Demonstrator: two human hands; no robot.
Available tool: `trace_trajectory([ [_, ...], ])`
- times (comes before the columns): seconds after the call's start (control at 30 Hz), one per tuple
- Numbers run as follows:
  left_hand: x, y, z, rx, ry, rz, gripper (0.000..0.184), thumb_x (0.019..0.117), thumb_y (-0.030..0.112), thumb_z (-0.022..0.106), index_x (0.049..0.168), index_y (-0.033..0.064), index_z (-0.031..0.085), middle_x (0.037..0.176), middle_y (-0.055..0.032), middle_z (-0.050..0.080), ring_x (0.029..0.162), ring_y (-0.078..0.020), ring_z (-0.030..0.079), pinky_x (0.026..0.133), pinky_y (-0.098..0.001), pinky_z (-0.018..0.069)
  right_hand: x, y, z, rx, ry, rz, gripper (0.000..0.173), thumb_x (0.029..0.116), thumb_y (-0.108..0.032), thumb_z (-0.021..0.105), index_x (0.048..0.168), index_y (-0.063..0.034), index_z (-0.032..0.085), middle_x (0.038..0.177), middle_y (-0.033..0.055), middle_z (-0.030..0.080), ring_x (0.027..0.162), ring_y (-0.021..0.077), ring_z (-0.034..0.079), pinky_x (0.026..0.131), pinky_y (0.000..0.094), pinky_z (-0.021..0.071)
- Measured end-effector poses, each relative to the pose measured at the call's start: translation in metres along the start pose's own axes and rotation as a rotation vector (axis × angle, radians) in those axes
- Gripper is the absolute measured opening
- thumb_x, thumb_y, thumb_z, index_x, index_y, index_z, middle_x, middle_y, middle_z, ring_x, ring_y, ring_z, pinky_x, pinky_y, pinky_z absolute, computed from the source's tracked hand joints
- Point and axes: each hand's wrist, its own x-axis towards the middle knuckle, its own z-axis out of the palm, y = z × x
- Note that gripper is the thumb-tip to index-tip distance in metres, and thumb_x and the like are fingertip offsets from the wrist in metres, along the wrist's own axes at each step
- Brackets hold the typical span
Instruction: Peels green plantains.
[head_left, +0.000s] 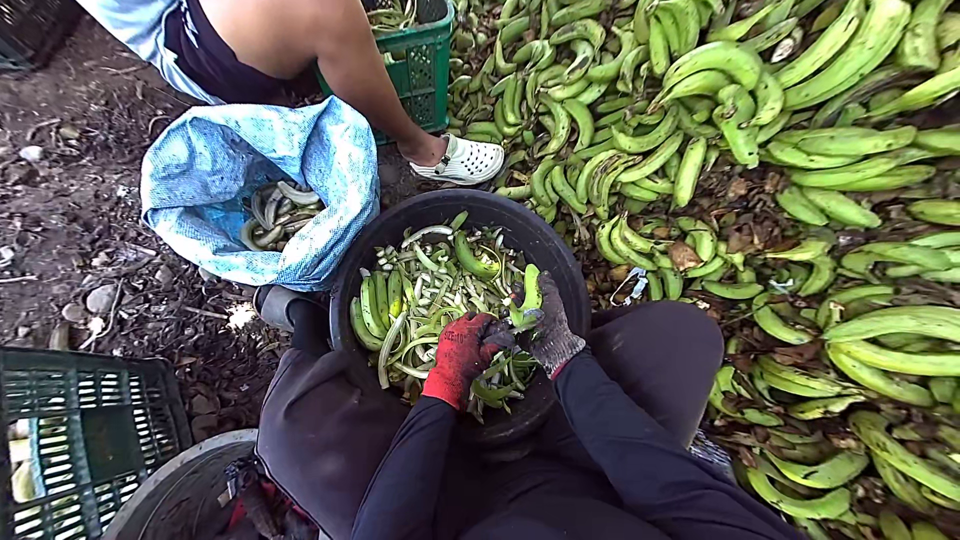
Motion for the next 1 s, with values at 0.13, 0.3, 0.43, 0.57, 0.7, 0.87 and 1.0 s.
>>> trace_trajectory([
  [0.13, 0.001, -0.001, 0.003, -0.015, -0.012, 0.0, 0.061, 0.0957, 0.065, 0.047, 0.123, 0.0157, 0.071, 0.116, -0.0118, 0.071, 0.11, -0.0284, 0.067, 0.098, -0.0521, 0.0522, 0.001, -0.001, -0.004, 0.011, 0.025, -0.032, 0.054, 0.1038, -0.062, 0.036, 0.116, -0.0137, 0.057, 0.084, 0.0055, 0.063, 0.068, 0.0163, 0.063, 0.06, 0.0362, 0.0569],
  [0.3, -0.006, -0.033, 0.009, -0.11, 0.075, -0.222, 0.054, 0.102, 0.057, 0.042, 0.123, 0.0172, 0.072, 0.119, -0.0076, 0.072, 0.115, -0.0233, 0.067, 0.103, -0.052, 0.0514, -0.01, -0.023, 0.004, -0.06, 0.034, -0.145, 0.061, 0.1022, -0.067, 0.033, 0.124, -0.016, 0.058, 0.08, 0.0053, 0.064, 0.063, 0.0183, 0.063, 0.057, 0.0388, 0.0578],
  [0.43, -0.006, -0.015, -0.003, -0.222, 0.083, -0.185, 0.054, 0.1037, 0.058, 0.038, 0.121, 0.0178, 0.07, 0.109, -0.0031, 0.072, 0.104, -0.017, 0.068, 0.094, -0.048, 0.0546, 0.0, -0.042, -0.003, -0.188, -0.011, -0.166, 0.058, 0.104, -0.063, 0.036, 0.131, -0.0158, 0.054, 0.092, 0.0122, 0.067, 0.073, 0.0251, 0.067, 0.062, 0.0436, 0.0591],
  [0.57, -0.006, 0.009, -0.026, -0.351, -0.012, -0.016, 0.05, 0.1053, 0.055, 0.044, 0.138, 0.0214, 0.06, 0.122, 0.0004, 0.07, 0.108, -0.0105, 0.067, 0.098, -0.0411, 0.056, -0.001, -0.046, 0.003, -0.274, -0.118, -0.057, 0.049, 0.1064, -0.05, 0.043, 0.13, -0.0106, 0.059, 0.099, 0.0132, 0.07, 0.079, 0.0233, 0.068, 0.066, 0.0396, 0.0599],
  [0.7, -0.008, 0.026, -0.056, -0.116, -0.097, 0.095, 0.052, 0.1036, 0.062, 0.04, 0.138, 0.0302, 0.062, 0.124, 0.0018, 0.07, 0.114, -0.0127, 0.066, 0.101, -0.0452, 0.0541, 0.005, -0.047, 0.012, -0.308, -0.198, 0.073, 0.055, 0.1028, -0.058, 0.046, 0.13, -0.013, 0.06, 0.097, 0.0123, 0.07, 0.077, 0.0211, 0.069, 0.065, 0.0359, 0.0596],
  [0.87, -0.007, 0.026, -0.072, -0.027, -0.107, 0.134, 0.052, 0.1042, 0.062, 0.037, 0.139, 0.0317, 0.061, 0.121, -0.0004, 0.07, 0.112, -0.016, 0.067, 0.099, -0.0475, 0.0543, -0.004, -0.051, 0.031, -0.363, -0.238, 0.117, 0.057, 0.102, -0.063, 0.042, 0.126, -0.0147, 0.062, 0.094, 0.0098, 0.07, 0.073, 0.0188, 0.068, 0.062, 0.0336, 0.0585],
  [1.0, -0.004, 0.019, -0.069, -0.039, -0.091, 0.148, 0.048, 0.1045, 0.06, 0.039, 0.138, 0.034, 0.062, 0.119, 0.0014, 0.07, 0.11, -0.0145, 0.067, 0.098, -0.0463, 0.0547, 0.001, -0.048, 0.03, -0.37, -0.275, 0.122, 0.053, 0.1033, -0.059, 0.044, 0.128, -0.0147, 0.062, 0.095, 0.0098, 0.07, 0.076, 0.0191, 0.068, 0.065, 0.0344, 0.0594],
])
